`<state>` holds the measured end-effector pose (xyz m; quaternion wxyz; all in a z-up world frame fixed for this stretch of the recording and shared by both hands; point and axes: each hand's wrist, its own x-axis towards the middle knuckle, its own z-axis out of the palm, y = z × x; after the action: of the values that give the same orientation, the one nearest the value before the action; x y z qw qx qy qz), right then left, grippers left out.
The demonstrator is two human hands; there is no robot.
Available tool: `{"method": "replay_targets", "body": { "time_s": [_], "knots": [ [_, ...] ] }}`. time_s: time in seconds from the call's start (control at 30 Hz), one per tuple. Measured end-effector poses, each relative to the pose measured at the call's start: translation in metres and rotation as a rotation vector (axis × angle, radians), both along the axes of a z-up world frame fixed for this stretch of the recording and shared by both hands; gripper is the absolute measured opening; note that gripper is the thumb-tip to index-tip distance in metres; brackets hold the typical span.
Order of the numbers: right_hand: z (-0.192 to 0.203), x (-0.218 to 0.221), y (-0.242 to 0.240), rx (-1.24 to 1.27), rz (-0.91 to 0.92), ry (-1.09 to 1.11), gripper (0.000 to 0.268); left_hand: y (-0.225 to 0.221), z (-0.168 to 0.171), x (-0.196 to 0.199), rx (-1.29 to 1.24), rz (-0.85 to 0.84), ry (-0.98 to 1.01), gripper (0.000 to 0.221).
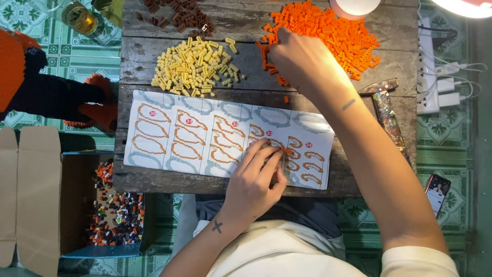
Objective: The person assembles a small figure by picking up tiny orange plastic blocks and placing them onto a paper template, then attaching additional orange blocks to a yellow block, and finally securing the assembled pieces with a small hammer.
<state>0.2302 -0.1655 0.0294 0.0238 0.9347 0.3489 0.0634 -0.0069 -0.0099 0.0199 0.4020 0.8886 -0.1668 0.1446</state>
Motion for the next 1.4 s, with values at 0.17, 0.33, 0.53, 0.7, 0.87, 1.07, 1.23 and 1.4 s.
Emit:
{"method": "replay_targets", "body": {
  "time_s": [0.17, 0.33, 0.53, 0.7, 0.87, 1.07, 1.23, 1.4],
  "knots": [
    [0.028, -0.025, -0.025, -0.004, 0.129, -0.194, 0.003, 0.001, 0.001, 0.001, 0.013, 0.006, 0.011, 0.036],
    [0.050, -0.084, -0.053, 0.493, 0.098, 0.249, 0.011, 0.000, -0.001, 0.001, -0.043, -0.001, 0.039, 0.041],
    [0.019, -0.132, -0.090, 0.540, -0.021, 0.390, 0.016, 0.001, 0.000, 0.001, -0.012, 0.004, 0.028, 0.026],
    [0.011, -0.149, -0.095, 0.594, -0.135, 0.321, 0.019, 0.000, -0.001, -0.001, 0.015, -0.006, 0.046, 0.024],
    [0.005, -0.153, -0.100, 0.661, -0.107, 0.290, 0.016, -0.001, -0.003, -0.002, 0.033, -0.026, 0.051, 0.023],
    [0.001, -0.154, -0.104, 0.671, -0.106, 0.254, 0.017, 0.001, -0.006, -0.002, 0.053, -0.061, 0.063, 0.020],
    [0.008, -0.156, -0.105, 0.695, -0.097, 0.229, 0.021, 0.002, -0.011, -0.003, 0.055, -0.065, 0.077, 0.022],
    [-0.001, -0.158, -0.115, 0.731, -0.075, 0.165, 0.021, 0.001, -0.010, -0.003, 0.060, -0.052, 0.051, 0.027]
  ]
}}
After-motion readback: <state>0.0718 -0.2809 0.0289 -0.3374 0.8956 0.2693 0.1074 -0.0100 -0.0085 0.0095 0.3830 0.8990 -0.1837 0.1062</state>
